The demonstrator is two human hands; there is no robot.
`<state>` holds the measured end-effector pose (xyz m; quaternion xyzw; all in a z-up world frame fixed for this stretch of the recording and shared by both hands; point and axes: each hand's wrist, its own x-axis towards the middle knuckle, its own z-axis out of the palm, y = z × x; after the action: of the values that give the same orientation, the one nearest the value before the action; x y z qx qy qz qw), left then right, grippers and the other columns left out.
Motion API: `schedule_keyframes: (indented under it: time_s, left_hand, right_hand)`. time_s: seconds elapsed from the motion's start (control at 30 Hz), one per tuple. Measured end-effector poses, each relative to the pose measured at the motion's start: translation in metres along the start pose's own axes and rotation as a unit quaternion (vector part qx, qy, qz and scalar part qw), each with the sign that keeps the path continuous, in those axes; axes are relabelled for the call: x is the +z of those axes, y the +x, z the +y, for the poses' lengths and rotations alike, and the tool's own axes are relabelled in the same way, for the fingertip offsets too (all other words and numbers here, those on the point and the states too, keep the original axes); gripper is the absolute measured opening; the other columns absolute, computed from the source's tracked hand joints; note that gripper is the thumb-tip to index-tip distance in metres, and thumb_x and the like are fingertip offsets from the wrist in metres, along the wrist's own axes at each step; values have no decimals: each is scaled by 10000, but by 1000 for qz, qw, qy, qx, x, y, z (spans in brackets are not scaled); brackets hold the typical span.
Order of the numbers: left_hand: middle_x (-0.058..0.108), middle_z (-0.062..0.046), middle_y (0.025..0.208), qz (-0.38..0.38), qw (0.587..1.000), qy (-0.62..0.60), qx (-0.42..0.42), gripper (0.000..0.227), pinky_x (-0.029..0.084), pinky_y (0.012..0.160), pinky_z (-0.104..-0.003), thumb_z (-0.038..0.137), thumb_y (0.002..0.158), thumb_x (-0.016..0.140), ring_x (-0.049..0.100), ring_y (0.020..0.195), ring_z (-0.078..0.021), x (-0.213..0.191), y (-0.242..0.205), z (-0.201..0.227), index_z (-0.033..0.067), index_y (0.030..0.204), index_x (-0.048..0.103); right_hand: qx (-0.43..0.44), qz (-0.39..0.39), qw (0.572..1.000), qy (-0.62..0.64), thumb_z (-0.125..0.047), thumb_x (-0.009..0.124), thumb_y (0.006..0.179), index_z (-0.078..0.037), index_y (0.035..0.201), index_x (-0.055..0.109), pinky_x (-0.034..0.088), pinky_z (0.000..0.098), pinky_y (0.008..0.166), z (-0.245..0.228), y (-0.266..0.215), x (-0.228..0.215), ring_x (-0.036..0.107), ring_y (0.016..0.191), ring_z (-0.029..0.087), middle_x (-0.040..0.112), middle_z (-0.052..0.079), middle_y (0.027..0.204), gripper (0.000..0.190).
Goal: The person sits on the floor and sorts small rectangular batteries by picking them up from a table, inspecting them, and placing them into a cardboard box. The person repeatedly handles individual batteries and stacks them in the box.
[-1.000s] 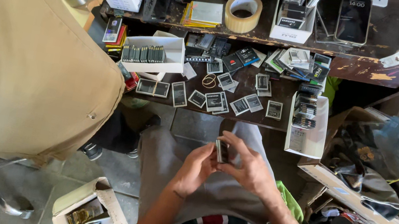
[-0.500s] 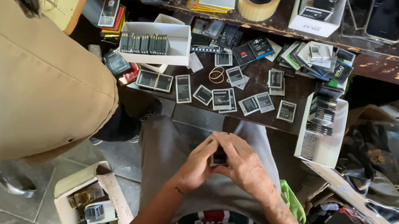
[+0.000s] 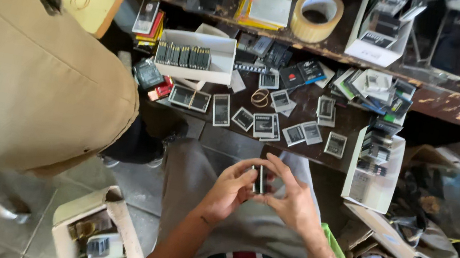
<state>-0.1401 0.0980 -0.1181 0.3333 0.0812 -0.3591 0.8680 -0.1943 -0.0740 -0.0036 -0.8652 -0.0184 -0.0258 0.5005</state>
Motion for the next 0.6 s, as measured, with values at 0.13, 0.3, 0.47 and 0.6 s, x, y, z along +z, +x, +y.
schedule_keyframes:
  time_s: [0.13,0.3,0.47,0.6]
  left_hand:
    - [708,-336,1183,10,1000,-22,5,363,652,790,-518,114,998,652,754,959,-435,27,-15,19,17,1338,573]
    - [728,-271,1156,-32,999,1,38,388,608,560,-270,144,1014,599,751,837,-269,42,-27,17,5,1376,583]
    - [715,-215,1148,-54,997,46,12,330,651,777,-377,160,975,664,742,974,-357,67,-48,35,-46,1233,656]
    - [727,-246,1077,-31,999,15,-11,255,641,759,-426,100,1008,604,740,920,-363,76,-55,36,-57,1205,648]
  right_hand:
    - [0,62,994,94,-284,998,593,-155,1531,490,468,356,1107,-12,4,-19,696,1219,165,762,-12,1302,1074]
    - [82,-63,994,27,-250,938,676,-216,1561,367,468,180,491,-31,0,-11,541,650,57,648,-116,1483,1054]
    - [128,-61,990,-14,-291,929,701,-285,1552,416,490,235,618,-31,-7,-1,378,566,136,713,-200,1372,993]
    - [64,-46,996,28,-258,933,703,-194,1550,393,545,210,647,-27,-11,-1,629,946,60,695,-84,1436,1006]
